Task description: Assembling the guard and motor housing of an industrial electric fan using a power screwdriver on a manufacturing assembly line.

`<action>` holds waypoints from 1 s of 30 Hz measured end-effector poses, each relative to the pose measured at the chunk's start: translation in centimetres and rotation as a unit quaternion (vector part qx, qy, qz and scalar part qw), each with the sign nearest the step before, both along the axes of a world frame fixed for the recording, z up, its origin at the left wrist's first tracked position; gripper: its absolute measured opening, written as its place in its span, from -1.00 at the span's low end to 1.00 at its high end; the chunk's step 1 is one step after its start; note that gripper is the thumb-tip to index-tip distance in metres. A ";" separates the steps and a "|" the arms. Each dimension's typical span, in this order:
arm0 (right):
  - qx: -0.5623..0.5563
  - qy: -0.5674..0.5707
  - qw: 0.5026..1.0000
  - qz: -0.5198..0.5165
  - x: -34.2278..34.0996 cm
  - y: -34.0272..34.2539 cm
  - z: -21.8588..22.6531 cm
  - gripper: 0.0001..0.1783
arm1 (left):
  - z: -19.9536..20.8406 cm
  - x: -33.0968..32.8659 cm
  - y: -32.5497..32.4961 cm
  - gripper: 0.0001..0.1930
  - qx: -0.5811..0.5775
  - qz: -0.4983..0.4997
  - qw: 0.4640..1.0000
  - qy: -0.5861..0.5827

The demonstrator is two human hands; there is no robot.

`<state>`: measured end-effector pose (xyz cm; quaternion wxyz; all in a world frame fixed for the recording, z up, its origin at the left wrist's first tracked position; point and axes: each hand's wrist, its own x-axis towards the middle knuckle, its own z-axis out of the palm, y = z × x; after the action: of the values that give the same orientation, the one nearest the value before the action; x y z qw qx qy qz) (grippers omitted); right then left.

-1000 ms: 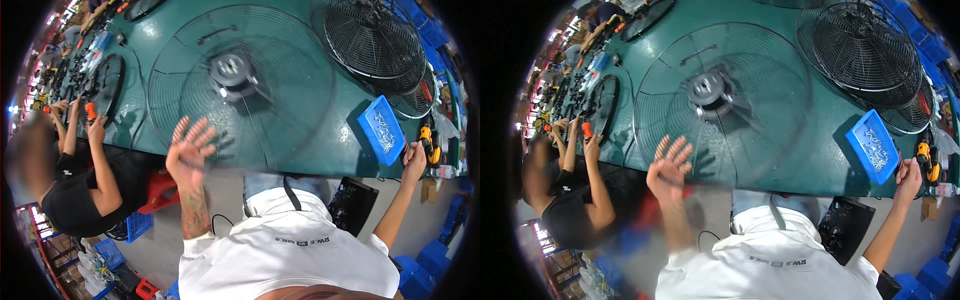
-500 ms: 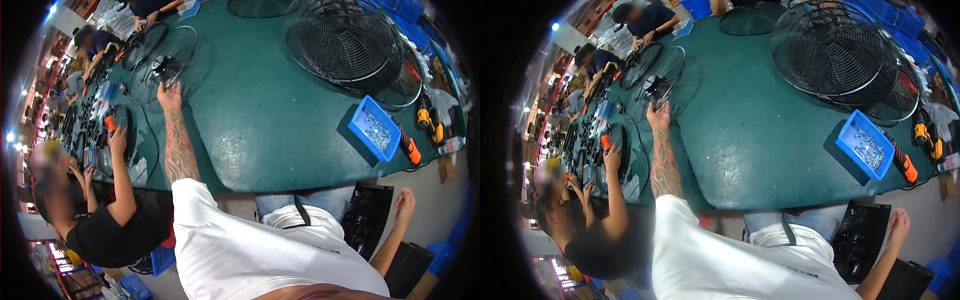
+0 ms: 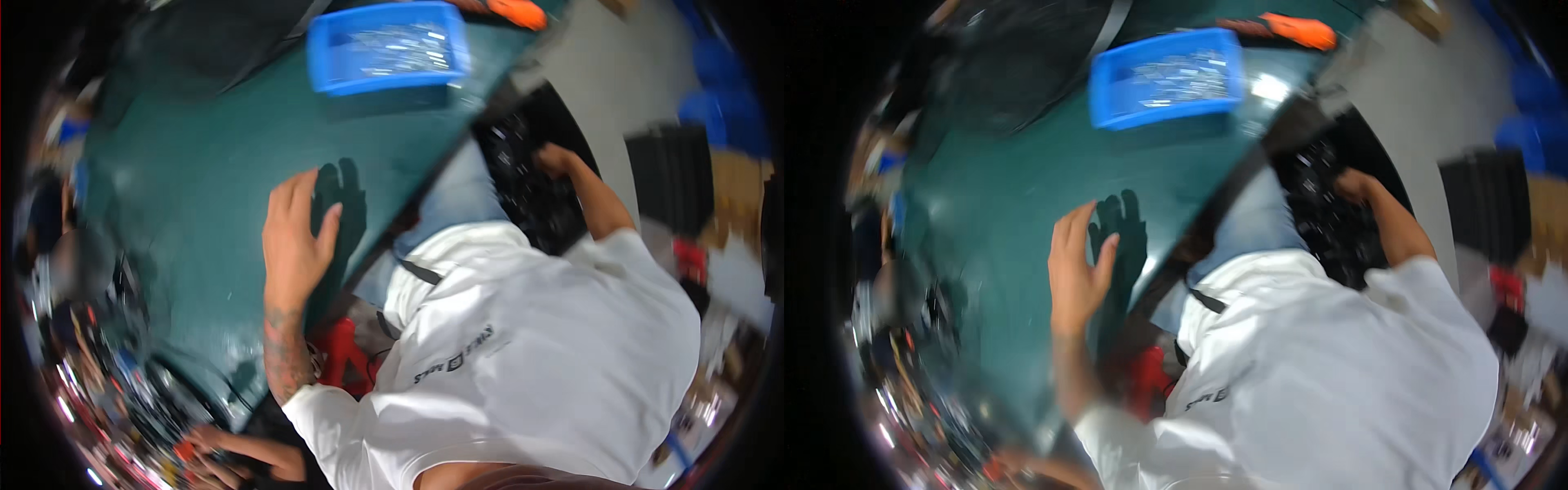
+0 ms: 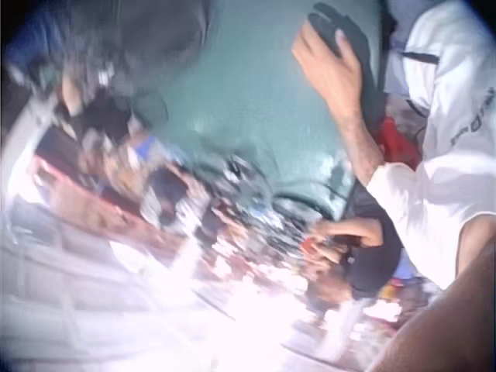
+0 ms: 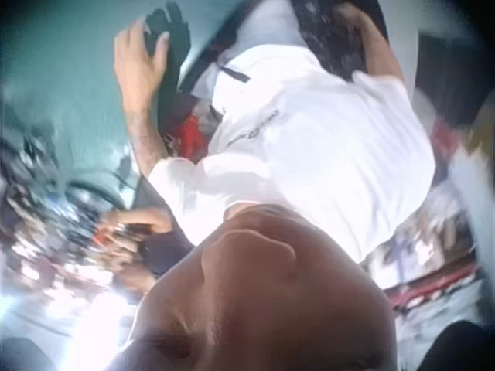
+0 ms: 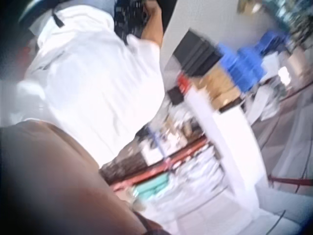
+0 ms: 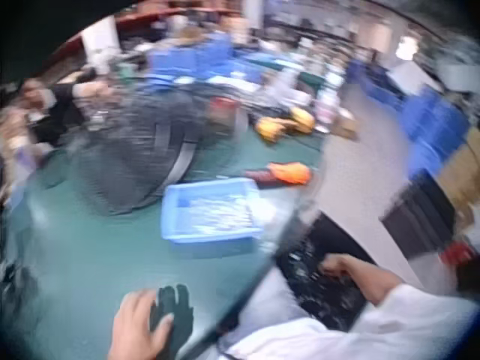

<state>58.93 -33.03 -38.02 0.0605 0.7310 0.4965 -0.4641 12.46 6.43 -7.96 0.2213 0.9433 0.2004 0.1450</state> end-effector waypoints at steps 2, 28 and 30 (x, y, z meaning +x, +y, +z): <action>-0.085 0.061 0.960 -0.259 0.2 -2.9 -2.2 -0.67 | -0.8 3.4 -3.9 -0.45 0.018 -0.070 0.996 0.050; -0.058 0.184 0.445 -0.875 3.6 5.9 -32.2 -0.76 | -5.9 9.3 -8.1 -0.40 0.198 -0.073 0.943 0.257; -0.093 0.228 0.381 -0.891 3.7 6.3 -35.7 -0.78 | -6.0 9.0 -8.1 -0.40 0.189 -0.077 0.943 0.263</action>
<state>62.66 -26.77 -73.77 -0.4359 0.6097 -0.4912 -0.4439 21.46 -1.62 -13.96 -0.0114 0.9849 0.1472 -0.0906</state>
